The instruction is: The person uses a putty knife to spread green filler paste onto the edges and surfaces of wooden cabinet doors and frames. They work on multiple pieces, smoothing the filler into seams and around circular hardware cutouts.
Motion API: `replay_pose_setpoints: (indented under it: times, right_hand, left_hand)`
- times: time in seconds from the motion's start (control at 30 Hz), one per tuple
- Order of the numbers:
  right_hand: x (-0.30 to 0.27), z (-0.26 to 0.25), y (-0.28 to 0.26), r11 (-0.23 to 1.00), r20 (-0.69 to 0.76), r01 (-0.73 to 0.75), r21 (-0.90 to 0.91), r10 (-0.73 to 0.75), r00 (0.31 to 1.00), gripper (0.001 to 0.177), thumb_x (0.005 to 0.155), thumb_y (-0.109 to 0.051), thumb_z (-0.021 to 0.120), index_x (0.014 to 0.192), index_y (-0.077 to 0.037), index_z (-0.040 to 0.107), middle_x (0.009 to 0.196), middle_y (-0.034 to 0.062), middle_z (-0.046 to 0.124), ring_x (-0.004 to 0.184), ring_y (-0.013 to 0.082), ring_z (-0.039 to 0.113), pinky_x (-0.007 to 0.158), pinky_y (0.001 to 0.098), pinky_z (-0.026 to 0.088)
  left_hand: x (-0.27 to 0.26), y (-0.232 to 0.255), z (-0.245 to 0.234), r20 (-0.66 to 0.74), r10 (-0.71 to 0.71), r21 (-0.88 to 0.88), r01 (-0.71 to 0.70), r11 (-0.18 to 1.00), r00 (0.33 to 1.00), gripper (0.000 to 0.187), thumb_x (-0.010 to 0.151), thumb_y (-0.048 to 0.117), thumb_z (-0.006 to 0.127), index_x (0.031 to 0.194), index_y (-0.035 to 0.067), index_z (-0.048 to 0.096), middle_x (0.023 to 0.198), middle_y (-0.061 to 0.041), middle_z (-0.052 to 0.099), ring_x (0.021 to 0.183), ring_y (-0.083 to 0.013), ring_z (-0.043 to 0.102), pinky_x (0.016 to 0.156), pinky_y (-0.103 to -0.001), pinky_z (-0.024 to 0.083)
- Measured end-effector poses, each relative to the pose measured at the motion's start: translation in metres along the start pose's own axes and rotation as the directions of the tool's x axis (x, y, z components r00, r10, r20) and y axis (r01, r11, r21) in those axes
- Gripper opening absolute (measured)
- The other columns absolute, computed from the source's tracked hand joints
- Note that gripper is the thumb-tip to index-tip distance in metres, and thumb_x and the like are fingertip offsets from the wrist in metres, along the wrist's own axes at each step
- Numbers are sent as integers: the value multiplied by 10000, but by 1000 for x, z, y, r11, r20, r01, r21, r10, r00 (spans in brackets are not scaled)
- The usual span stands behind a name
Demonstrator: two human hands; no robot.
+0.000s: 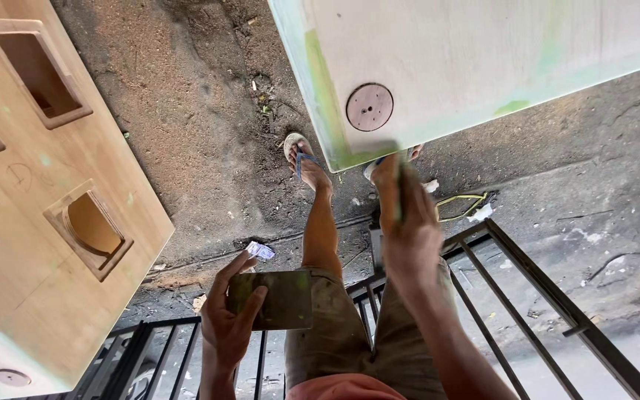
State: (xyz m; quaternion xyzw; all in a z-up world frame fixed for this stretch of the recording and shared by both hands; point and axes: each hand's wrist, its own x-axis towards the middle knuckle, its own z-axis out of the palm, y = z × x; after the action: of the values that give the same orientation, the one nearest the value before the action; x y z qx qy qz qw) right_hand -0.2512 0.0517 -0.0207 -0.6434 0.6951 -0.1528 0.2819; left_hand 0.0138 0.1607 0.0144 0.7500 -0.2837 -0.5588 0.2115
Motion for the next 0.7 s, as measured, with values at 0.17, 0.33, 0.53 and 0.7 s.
replay_pose_setpoints:
  times: [0.17, 0.33, 0.53, 0.7]
  right_hand:
    - [-30, 40, -54, 974, 396, -101, 204, 12, 918, 535, 1035, 89, 420, 1533, -107, 410, 1528, 211, 535, 1264, 400, 669, 581, 254, 707]
    - [-27, 1, 1, 874, 446, -272, 402, 72, 892, 561, 943, 62, 452, 1500, -2, 462, 1510, 219, 542, 1370, 378, 562, 1106, 423, 507]
    - [-7, -126, 139, 928, 167, -181, 325, 132, 977, 741, 863, 202, 488, 1504, -168, 515, 1607, 99, 414, 1184, 232, 475, 991, 317, 416]
    - [19, -206, 258, 967, 125, -220, 128, 204, 971, 595, 906, 79, 452, 1482, -43, 532, 1495, 144, 588, 1364, 299, 582, 1154, 372, 436]
  left_hand:
    - [-4, 9, 6, 9, 44, 25, -44, 999, 999, 568, 882, 189, 700, 1432, 100, 589, 1302, -101, 737, 1231, -189, 680, 1053, -316, 521]
    - [-19, -4, -18, -84, -133, 128, 143, 981, 988, 616, 823, 194, 743, 1421, 122, 614, 1352, -33, 731, 1203, -130, 666, 978, -268, 537]
    - [-12, 34, 57, -180, -76, 9, 79, 997, 981, 837, 795, 58, 705, 1592, 79, 450, 1279, -129, 722, 841, -145, 647, 750, -250, 514]
    - [-4, 73, 183, -94, -67, -112, 57, 992, 993, 895, 770, 6, 697, 1619, 33, 415, 1183, -217, 761, 960, -220, 706, 885, -314, 550]
